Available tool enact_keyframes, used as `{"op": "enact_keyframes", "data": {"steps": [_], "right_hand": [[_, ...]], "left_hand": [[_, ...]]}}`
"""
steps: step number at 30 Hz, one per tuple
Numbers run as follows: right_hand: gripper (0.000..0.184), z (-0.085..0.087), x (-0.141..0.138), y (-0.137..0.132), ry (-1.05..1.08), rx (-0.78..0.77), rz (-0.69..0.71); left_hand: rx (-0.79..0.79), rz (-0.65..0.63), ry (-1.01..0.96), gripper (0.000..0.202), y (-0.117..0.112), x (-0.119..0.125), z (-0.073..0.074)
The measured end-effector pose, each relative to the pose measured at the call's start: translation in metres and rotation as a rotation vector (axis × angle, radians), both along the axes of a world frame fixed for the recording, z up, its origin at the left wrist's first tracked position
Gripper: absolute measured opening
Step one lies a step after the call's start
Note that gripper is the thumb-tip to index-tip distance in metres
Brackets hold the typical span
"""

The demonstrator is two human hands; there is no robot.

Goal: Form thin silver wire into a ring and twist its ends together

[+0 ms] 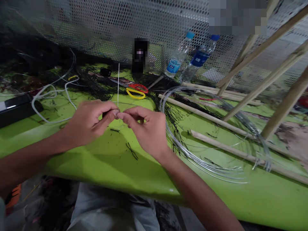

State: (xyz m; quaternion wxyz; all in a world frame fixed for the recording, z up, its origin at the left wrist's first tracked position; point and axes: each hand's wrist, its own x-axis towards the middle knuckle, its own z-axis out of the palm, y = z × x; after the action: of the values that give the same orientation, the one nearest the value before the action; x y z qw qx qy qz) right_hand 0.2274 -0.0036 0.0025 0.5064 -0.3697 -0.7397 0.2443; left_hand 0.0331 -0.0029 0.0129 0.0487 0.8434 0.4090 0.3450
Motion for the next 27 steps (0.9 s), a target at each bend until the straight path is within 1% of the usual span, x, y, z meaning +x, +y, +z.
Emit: {"op": "enact_keyframes", "data": {"steps": [2, 3, 4, 6, 8, 11, 13, 18, 21, 24, 27], "right_hand": [[0.005, -0.005, 0.002, 0.0, -0.1, 0.332, -0.103], [0.007, -0.007, 0.004, 0.001, -0.153, 0.49, -0.124], [0.013, -0.009, 0.006, 0.002, -0.203, 0.624, -0.12], [0.024, -0.013, 0.009, 0.006, -0.286, 0.799, -0.074], [0.03, -0.016, 0.011, 0.01, -0.329, 0.874, -0.038], [0.034, -0.019, 0.01, 0.013, -0.341, 0.879, -0.059], [0.034, -0.019, 0.009, 0.011, -0.335, 0.84, -0.09], [0.024, -0.008, 0.008, 0.004, -0.343, 0.729, -0.079], [0.016, -0.003, 0.008, -0.001, -0.39, 0.648, -0.078], [0.01, 0.003, 0.007, -0.005, -0.412, 0.565, -0.088], [0.011, 0.011, 0.007, -0.008, -0.402, 0.389, -0.056]], "left_hand": [[-0.039, 0.032, -0.019, 0.026, -0.002, 0.0, 0.004], [-0.056, 0.039, -0.03, 0.026, -0.003, 0.0, 0.006], [-0.066, 0.039, -0.038, 0.026, -0.004, 0.0, 0.007], [-0.078, 0.028, -0.044, 0.026, -0.004, -0.001, 0.009], [-0.074, 0.01, -0.046, 0.026, -0.005, -0.002, 0.01], [-0.037, -0.016, -0.045, 0.026, -0.006, -0.003, 0.009], [0.016, -0.027, -0.034, 0.024, -0.007, -0.004, 0.008], [0.191, -0.022, -0.017, 0.026, -0.009, -0.002, 0.001], [0.282, 0.005, -0.017, 0.027, -0.011, 0.0, -0.004], [0.356, 0.001, -0.039, 0.023, -0.011, 0.0, -0.007], [0.398, -0.042, -0.042, 0.02, -0.009, 0.001, -0.008]]}}
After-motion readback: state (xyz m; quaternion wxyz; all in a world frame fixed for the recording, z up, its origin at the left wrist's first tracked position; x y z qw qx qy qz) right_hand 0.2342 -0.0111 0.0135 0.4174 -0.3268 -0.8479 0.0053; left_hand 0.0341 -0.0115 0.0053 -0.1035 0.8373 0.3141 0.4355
